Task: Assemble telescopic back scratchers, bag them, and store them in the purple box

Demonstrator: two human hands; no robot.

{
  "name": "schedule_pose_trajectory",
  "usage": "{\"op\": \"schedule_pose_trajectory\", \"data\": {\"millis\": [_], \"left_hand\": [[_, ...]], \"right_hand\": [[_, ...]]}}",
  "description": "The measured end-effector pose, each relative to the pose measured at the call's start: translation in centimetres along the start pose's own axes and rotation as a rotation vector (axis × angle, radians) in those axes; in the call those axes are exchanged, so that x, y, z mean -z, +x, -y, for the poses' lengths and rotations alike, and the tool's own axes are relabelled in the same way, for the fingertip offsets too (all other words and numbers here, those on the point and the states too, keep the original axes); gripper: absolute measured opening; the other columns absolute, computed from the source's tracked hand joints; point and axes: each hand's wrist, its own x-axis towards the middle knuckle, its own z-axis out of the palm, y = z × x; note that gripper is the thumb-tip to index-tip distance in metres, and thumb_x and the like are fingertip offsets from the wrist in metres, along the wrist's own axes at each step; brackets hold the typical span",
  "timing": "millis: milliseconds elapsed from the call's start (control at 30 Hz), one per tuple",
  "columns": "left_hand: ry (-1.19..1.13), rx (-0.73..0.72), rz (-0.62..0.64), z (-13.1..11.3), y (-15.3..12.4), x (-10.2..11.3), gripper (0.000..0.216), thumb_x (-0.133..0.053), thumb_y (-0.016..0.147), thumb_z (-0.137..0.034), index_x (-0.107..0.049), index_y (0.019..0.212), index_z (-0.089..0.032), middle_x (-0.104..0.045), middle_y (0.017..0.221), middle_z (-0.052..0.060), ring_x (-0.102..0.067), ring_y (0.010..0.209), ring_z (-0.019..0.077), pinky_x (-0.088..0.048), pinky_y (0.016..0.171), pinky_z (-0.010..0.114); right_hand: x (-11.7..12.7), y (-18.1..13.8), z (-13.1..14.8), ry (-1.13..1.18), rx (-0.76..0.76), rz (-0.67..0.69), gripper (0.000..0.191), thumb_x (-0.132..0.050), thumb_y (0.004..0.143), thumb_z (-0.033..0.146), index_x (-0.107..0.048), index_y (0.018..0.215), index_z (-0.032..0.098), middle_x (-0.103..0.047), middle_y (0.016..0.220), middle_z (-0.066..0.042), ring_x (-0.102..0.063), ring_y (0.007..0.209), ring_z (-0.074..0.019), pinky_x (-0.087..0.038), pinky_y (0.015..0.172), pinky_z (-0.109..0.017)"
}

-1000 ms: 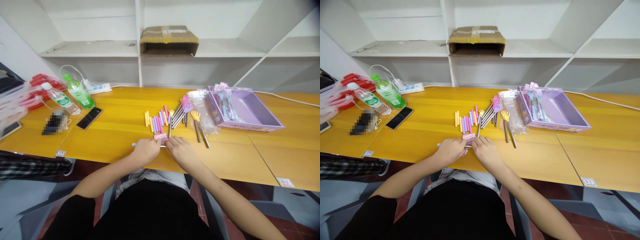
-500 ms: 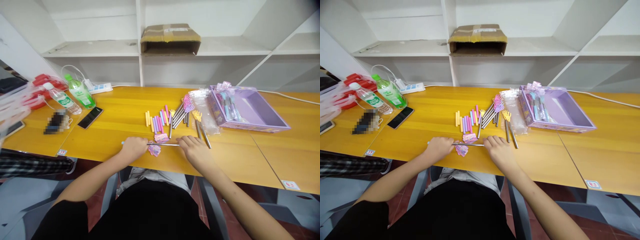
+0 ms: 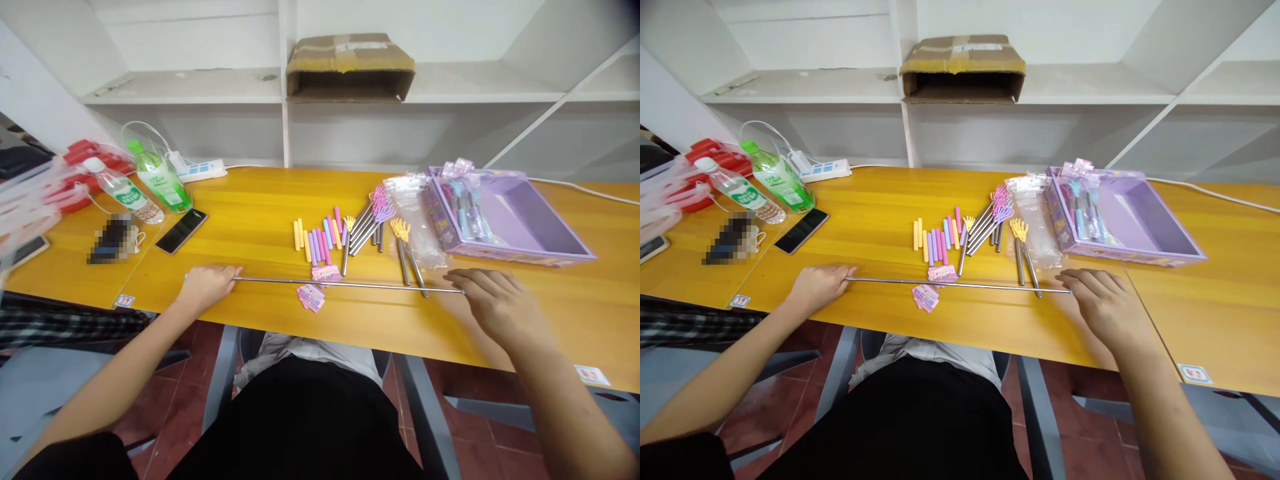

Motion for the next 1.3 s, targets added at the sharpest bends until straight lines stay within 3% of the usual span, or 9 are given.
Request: {"op": "schedule_pose_trajectory", "data": {"millis": [200,333,467,600,733,833,1033,1200,1300], "left_hand": [[-0.011,0.001,-0.106,-1.1,-1.0,1.0,0.041,-0.038,0.112,-0.039,-0.071,0.099,-0.019,-0.081,0.094,0.011,-0.076,0.084,0.0259,-0.044,0.064,0.030],[-0.037,0.005,-0.190,-0.6,-1.5,1.8,0.030,-0.046,0.109,-0.038,-0.066,0.096,-0.020,-0.077,0.096,0.012,-0.074,0.093,0.0269,-0.048,0.071,0.032],[-0.043,-0.035,-0.242,0.1,-1.6,1.9,0.030,-0.051,0.107,-0.039,-0.066,0.089,-0.020,-0.073,0.093,0.013,-0.069,0.099,0.0299,-0.051,0.079,0.036],[-0.024,-0.027,-0.243,0.0,-1.6,1.5,0.036,-0.049,0.108,-0.042,-0.068,0.086,-0.020,-0.074,0.089,0.013,-0.070,0.093,0.0289,-0.048,0.073,0.035],[-0.044,0.026,-0.204,-0.6,-1.5,1.0,0.046,-0.042,0.110,-0.039,-0.071,0.081,-0.019,-0.078,0.083,0.011,-0.074,0.084,0.0258,-0.043,0.066,0.033],[-0.035,0.034,-0.134,-1.5,-1.2,0.8,0.049,-0.040,0.110,-0.036,-0.076,0.082,-0.019,-0.081,0.087,0.012,-0.078,0.087,0.0282,-0.046,0.066,0.034],[-0.094,0.019,0.073,-6.6,-0.3,2.0,0.038,-0.050,0.106,-0.035,-0.083,0.095,-0.020,-0.084,0.093,0.014,-0.082,0.089,0.0331,-0.056,0.072,0.037],[-0.202,-0.035,0.109,-12.9,0.9,4.0,0.038,-0.047,0.108,-0.031,-0.083,0.109,-0.019,-0.084,0.098,0.017,-0.082,0.090,0.0317,-0.060,0.076,0.038],[-0.267,-0.078,0.193,-15.7,1.7,4.6,0.031,-0.054,0.105,-0.029,-0.082,0.112,-0.018,-0.083,0.101,0.017,-0.082,0.090,0.0308,-0.062,0.077,0.038]], "right_hand": [[-0.3,-0.3,0.5,0.005,-0.144,-0.113,0.041,-0.060,0.105,0.021,-0.064,0.146,0.024,-0.069,0.139,-0.020,-0.066,0.120,-0.0277,-0.049,0.104,-0.038],[-0.5,-1.1,-0.2,0.006,-0.233,-0.178,0.042,-0.062,0.104,0.028,-0.066,0.146,0.020,-0.069,0.136,-0.021,-0.069,0.118,-0.0307,-0.050,0.104,-0.040],[-0.4,-2.1,-0.3,0.019,-0.243,-0.151,0.046,-0.060,0.101,0.019,-0.064,0.146,0.026,-0.069,0.135,-0.020,-0.069,0.118,-0.0303,-0.052,0.100,-0.041],[0.0,-2.8,0.4,-0.060,-0.320,-0.160,0.047,-0.062,0.101,0.027,-0.062,0.148,0.021,-0.070,0.130,-0.023,-0.071,0.111,-0.0325,-0.054,0.093,-0.041],[0.3,-3.2,1.3,-0.066,-0.467,-0.044,0.030,-0.055,0.101,0.019,-0.071,0.126,0.022,-0.076,0.116,-0.018,-0.073,0.085,-0.0267,-0.049,0.070,-0.037],[0.3,-3.3,2.2,-0.051,-0.513,0.028,0.032,-0.054,0.097,0.011,-0.071,0.121,0.023,-0.078,0.113,-0.015,-0.070,0.071,-0.0224,-0.042,0.061,-0.036],[0.5,-1.2,6.3,-0.039,-0.358,0.122,0.034,-0.052,0.097,0.008,-0.064,0.127,0.017,-0.077,0.115,-0.015,-0.071,0.072,-0.0221,-0.045,0.062,-0.034],[1.4,2.1,11.7,-0.048,-0.241,0.169,0.042,-0.054,0.089,-0.002,-0.059,0.128,0.014,-0.076,0.102,-0.011,-0.071,0.068,-0.0197,-0.043,0.060,-0.030],[2.2,3.8,14.9,-0.111,-0.173,0.175,0.030,-0.054,0.088,-0.004,-0.060,0.111,0.015,-0.071,0.087,-0.008,-0.070,0.063,-0.0190,-0.039,0.056,-0.028]]}}
